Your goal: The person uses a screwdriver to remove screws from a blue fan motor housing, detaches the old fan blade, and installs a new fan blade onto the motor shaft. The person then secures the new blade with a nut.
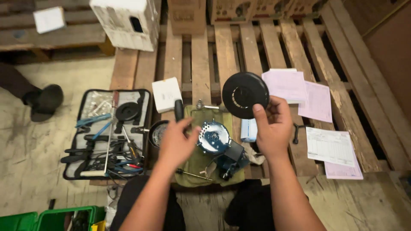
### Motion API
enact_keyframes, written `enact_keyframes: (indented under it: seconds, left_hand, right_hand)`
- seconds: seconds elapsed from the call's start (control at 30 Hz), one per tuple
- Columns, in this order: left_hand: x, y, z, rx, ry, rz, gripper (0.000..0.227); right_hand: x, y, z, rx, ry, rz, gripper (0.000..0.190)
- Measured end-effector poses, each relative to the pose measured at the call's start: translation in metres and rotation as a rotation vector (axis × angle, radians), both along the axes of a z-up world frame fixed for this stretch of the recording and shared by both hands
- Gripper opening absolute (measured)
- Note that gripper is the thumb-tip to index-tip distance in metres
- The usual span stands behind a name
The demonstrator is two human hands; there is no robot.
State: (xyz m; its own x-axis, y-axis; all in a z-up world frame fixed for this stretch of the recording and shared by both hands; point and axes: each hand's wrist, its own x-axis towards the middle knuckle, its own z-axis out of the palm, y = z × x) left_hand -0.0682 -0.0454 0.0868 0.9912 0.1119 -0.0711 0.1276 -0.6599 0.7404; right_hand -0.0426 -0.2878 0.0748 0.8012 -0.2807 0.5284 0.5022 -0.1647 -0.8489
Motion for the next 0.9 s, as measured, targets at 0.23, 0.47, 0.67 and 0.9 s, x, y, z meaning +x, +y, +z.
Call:
enact_keyframes:
  seconds: [0.23,0.47,0.67,0.9]
  left_hand:
    - [-0.037,-0.032,0.036,-0.109,0.103,-0.058,0.052]
    - [-0.056,-0.050,0.077,-0.148,0.069,-0.107,0.059]
    - [-0.026,-0.046,0.039,-0.353,-0.069,-0.194,0.048]
    - [-0.005,-0.035,-0.011,-0.750,-0.178,-0.109,0.021]
  right_hand:
    - [-0.020,-0.003,0.009,0.042,0.179,0.108,0.016]
    - [-0.056,-0.019,0.017,0.093,0.340,0.225,0.017]
    - [-0.037,-0.032,-0.018,0.185,0.406,0.297,0.022]
    - [-0.013,0.008,0.002,0.019,0.554,0.341,0.030]
